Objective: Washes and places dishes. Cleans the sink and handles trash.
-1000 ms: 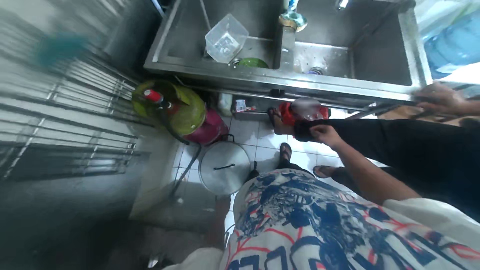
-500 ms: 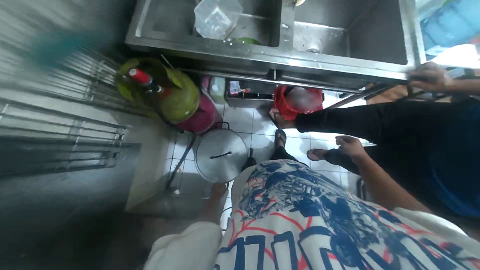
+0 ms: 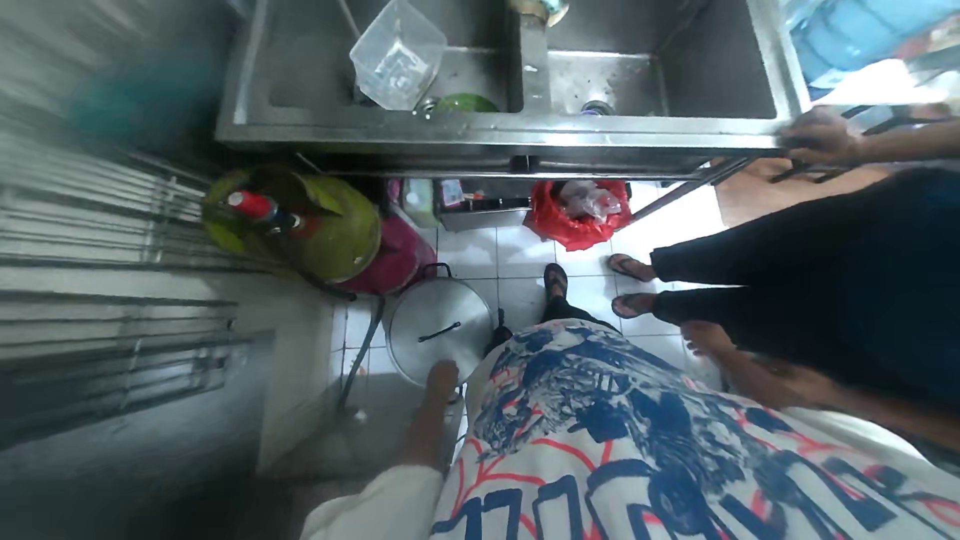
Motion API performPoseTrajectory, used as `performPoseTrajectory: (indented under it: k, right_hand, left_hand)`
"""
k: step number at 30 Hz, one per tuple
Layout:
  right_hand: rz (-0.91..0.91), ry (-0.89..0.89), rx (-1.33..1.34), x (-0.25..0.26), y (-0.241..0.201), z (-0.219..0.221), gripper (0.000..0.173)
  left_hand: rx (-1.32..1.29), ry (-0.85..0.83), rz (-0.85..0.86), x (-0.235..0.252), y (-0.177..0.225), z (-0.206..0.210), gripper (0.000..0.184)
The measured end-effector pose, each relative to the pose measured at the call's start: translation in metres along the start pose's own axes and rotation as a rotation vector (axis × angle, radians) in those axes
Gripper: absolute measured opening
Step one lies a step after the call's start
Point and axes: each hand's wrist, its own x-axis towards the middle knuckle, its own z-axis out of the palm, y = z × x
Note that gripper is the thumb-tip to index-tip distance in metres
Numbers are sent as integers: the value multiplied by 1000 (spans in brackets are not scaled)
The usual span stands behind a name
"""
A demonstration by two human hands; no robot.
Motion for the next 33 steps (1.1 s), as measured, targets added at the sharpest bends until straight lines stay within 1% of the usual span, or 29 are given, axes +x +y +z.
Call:
performPoseTrajectory:
  k: [1, 3, 5, 7, 9, 11, 13, 15, 17, 19, 20, 23, 25, 27, 29, 31, 33]
  right_hand:
    - [-35, 7, -16, 3, -5, -3, 37]
    - [-139, 42, -22, 12, -21, -8, 36]
    - [-265, 65, -25, 20, -43, -14, 35]
    - [-411, 81, -47, 18, -77, -20, 34]
    - [-544, 105, -33, 8, -113, -28, 33]
    - [-650, 99, 21, -7, -148, -44, 34]
    - [-769, 117, 94, -20, -177, -63, 33]
    - [-894, 136, 169, -23, -206, -83, 31]
    - [-974, 136, 225, -20, -242, -106, 30]
    - [-989, 107, 286, -11, -283, -132, 30]
    - [-997, 93, 324, -2, -306, -143, 29]
    - [-985, 46, 455, 32, -381, -176, 25]
    - [-971, 3, 515, 66, -432, -195, 26]
    - [-928, -34, 568, 104, -487, -209, 26]
    - [-874, -15, 602, 147, -545, -219, 26]
    - [-887, 47, 563, 188, -605, -232, 28]
    - [-936, 134, 517, 218, -663, -248, 31]
  left_hand:
    - [-113, 22, 24, 4, 10, -4, 40]
    - [-202, 9, 127, 11, 46, -19, 52]
    - [-227, -24, 205, 18, 101, -43, 63]
    - [-204, -32, 264, 25, 158, -72, 65]
    - [-216, 17, 336, 32, 204, -92, 61]
    - [-208, 55, 383, 36, 244, -106, 52]
    - [-186, 127, 489, 35, 267, -111, 44]
    - [-210, 228, 655, 30, 282, -115, 38]
    - [-215, 336, 808, 25, 299, -126, 35]
    - [-182, 495, 943, 24, 319, -144, 33]
    - [-156, 576, 977, 23, 333, -155, 32]
    - [-90, 854, 987, 28, 382, -180, 29]
    - [-42, 952, 969, 39, 411, -190, 28]
    - [19, 990, 959, 53, 432, -195, 27]
    - [34, 1014, 970, 67, 449, -193, 26]
    - [25, 972, 1000, 77, 468, -187, 26]
    - [26, 882, 1027, 83, 494, -184, 26]
